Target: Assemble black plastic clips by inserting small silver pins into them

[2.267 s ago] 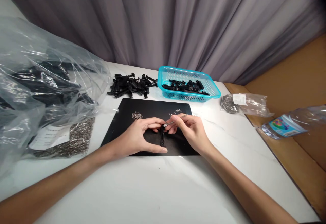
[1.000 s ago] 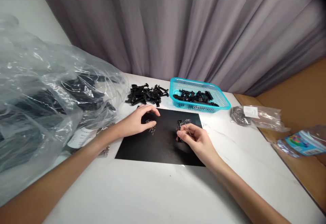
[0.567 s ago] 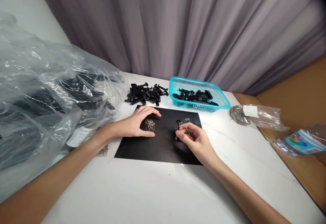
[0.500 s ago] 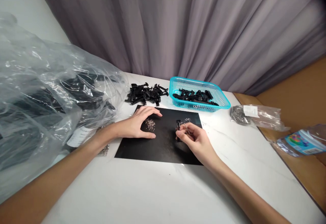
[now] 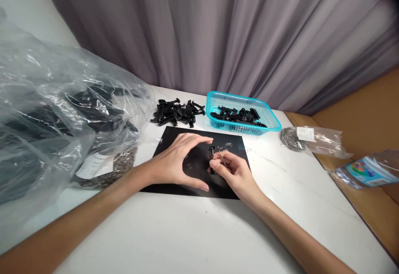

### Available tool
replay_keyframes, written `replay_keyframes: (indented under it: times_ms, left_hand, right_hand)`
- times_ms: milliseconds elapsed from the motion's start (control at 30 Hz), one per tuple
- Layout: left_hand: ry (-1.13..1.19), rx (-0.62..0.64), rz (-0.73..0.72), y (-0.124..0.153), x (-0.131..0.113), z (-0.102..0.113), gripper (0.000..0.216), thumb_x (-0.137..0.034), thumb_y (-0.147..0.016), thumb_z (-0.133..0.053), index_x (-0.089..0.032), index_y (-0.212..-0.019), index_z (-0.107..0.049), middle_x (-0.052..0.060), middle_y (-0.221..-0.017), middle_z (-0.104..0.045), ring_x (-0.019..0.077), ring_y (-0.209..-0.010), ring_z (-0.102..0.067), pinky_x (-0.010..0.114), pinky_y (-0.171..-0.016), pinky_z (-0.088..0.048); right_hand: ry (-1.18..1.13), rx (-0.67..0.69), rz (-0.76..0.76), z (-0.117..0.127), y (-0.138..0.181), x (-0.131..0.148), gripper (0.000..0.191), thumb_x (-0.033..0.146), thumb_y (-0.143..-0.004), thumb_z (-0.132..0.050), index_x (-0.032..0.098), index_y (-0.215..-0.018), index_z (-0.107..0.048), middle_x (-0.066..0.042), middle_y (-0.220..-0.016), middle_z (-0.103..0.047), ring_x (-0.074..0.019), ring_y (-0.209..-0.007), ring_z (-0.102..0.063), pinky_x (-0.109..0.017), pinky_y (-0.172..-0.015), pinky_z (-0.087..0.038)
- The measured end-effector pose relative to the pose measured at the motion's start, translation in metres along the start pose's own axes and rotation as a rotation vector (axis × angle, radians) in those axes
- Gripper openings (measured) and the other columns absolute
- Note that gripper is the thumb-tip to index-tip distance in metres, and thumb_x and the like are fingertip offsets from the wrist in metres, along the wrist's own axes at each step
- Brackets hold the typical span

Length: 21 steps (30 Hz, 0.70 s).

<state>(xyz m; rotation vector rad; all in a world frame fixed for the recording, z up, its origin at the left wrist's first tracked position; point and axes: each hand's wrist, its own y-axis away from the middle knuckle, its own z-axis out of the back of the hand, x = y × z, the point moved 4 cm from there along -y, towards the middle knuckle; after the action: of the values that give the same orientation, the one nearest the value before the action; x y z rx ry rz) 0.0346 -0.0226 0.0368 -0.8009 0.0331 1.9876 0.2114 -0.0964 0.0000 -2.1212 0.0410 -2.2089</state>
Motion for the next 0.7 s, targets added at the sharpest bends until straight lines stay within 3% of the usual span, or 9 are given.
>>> replay_keyframes:
  times_ms: [133, 233, 333, 467, 600, 700]
  left_hand:
    - [-0.012, -0.097, -0.055, 0.000, -0.009, -0.006, 0.072, -0.052, -0.074, -0.087, -0.027, -0.136, -0.060, 0.007, -0.126, -0.070, 0.0292, -0.122, -0.059, 0.047, -0.109, -0.049]
    - [0.019, -0.235, 0.026, -0.002, -0.001, 0.005, 0.065, -0.051, -0.073, -0.088, -0.026, -0.129, -0.066, 0.006, -0.123, -0.072, 0.0283, -0.119, -0.064, 0.044, -0.108, -0.050]
    - [0.138, -0.395, 0.168, -0.003, 0.015, 0.021, 0.062, -0.056, -0.075, -0.084, -0.025, -0.126, -0.068, 0.006, -0.121, -0.073, 0.0268, -0.114, -0.068, 0.041, -0.105, -0.053]
    - [0.206, -0.544, 0.246, -0.003, 0.031, 0.030, 0.056, -0.056, -0.079, -0.082, -0.024, -0.122, -0.068, 0.005, -0.117, -0.074, 0.0251, -0.114, -0.069, 0.039, -0.104, -0.054]
    - [0.177, -0.508, 0.258, -0.003, 0.034, 0.025, 0.058, -0.056, -0.077, -0.083, -0.023, -0.123, -0.067, 0.005, -0.114, -0.074, 0.0247, -0.111, -0.069, 0.040, -0.104, -0.054]
    - [0.093, -0.455, 0.200, -0.004, 0.027, 0.024, 0.060, -0.059, -0.078, -0.081, -0.023, -0.123, -0.067, 0.005, -0.113, -0.073, 0.0251, -0.109, -0.068, 0.043, -0.104, -0.052]
  right_hand:
    - [0.013, 0.009, 0.010, -0.004, 0.001, -0.001, 0.030, 0.050, -0.096, -0.066, 0.020, -0.092, -0.064, -0.002, -0.086, -0.065, -0.0172, -0.082, -0.064, -0.029, -0.076, -0.050]
    - [0.267, 0.008, 0.120, -0.005, 0.005, 0.004, 0.030, 0.046, -0.103, -0.056, 0.020, -0.096, -0.068, -0.004, -0.090, -0.068, -0.0191, -0.085, -0.063, -0.032, -0.080, -0.051]
    - [0.625, 0.106, 0.302, -0.013, 0.013, 0.010, 0.030, 0.040, -0.105, -0.053, 0.022, -0.122, -0.071, -0.008, -0.104, -0.066, -0.0216, -0.097, -0.062, -0.037, -0.090, -0.052]
    - [0.924, 0.238, 0.374, -0.026, 0.021, 0.008, 0.050, 0.045, -0.104, -0.057, 0.025, -0.150, -0.056, -0.012, -0.115, -0.057, -0.0245, -0.101, -0.061, -0.043, -0.089, -0.056]
    - [0.950, 0.193, 0.427, -0.026, 0.021, 0.006, 0.045, 0.042, -0.104, -0.057, 0.023, -0.144, -0.061, -0.011, -0.112, -0.057, -0.0220, -0.091, -0.060, -0.042, -0.084, -0.057]
    - [0.869, 0.105, 0.460, -0.019, 0.018, 0.005, 0.024, 0.031, -0.106, -0.055, 0.020, -0.120, -0.070, -0.009, -0.107, -0.060, -0.0194, -0.085, -0.059, -0.037, -0.079, -0.056]
